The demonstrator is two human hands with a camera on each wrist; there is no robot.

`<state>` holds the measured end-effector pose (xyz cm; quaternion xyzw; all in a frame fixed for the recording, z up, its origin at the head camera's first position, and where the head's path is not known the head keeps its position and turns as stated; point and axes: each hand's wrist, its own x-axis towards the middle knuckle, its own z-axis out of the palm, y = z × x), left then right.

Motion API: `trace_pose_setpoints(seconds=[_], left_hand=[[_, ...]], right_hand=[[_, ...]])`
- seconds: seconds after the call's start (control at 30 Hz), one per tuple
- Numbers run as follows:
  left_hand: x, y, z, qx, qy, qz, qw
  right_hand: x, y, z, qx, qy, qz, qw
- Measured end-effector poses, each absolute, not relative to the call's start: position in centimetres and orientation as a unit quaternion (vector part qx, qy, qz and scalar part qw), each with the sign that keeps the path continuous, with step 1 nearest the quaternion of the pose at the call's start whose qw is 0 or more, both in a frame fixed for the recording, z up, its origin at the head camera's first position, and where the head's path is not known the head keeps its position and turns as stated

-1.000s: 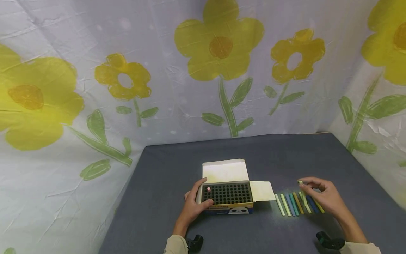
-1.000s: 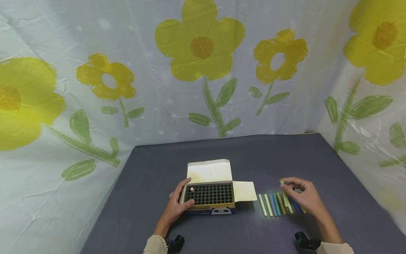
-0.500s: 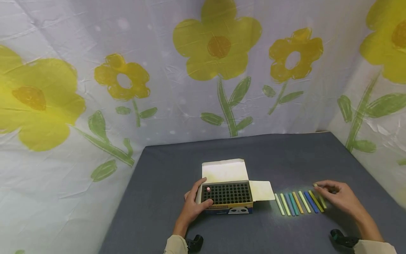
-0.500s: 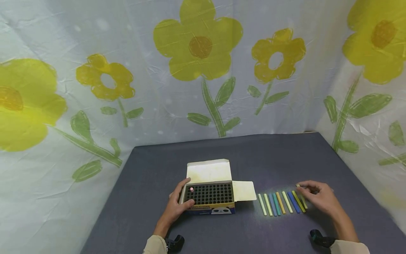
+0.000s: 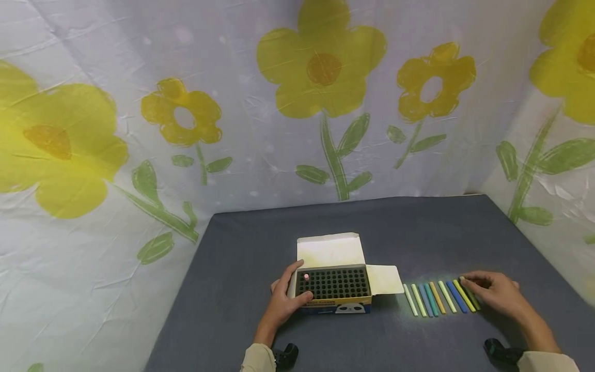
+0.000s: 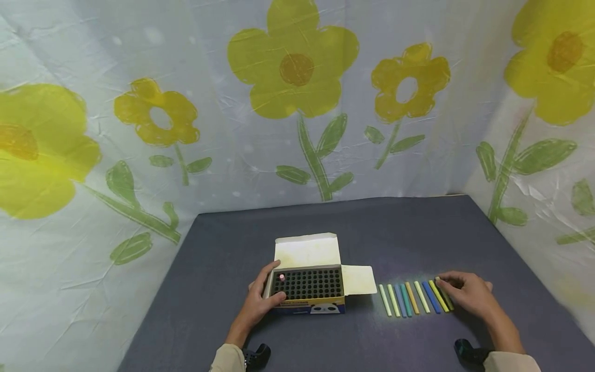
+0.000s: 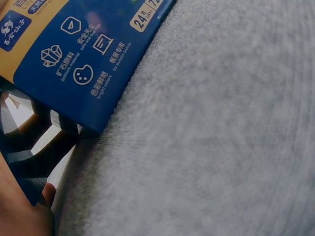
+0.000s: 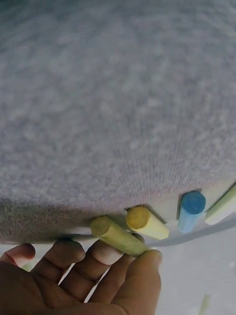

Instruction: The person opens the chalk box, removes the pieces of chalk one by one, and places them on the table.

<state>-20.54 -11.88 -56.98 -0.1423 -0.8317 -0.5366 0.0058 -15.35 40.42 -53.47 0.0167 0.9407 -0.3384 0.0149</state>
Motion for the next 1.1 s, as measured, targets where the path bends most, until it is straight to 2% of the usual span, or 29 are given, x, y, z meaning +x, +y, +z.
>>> trace_pose_setpoints(seconds=[0.37, 0.67, 1.1], left_hand=[[-20.5, -11.9, -57.1, -0.147, -0.831, -0.536, 0.008], [-20.6, -11.9, -57.1, -0.148, -0.831, -0.536, 0.009], [-20.6, -11.9, -57.1, -0.140, -0.834, -0.534, 0.007]], right_hand=[[-15.1, 40.1, -53.9, 0.012, 0.952, -0.305, -0.028], [-15.1, 39.9, -53.8, 0.016, 0.953, -0.298, -0.039], [-16.1, 36.5, -51.6, -0.009, 0.922, -0.368, -0.119]])
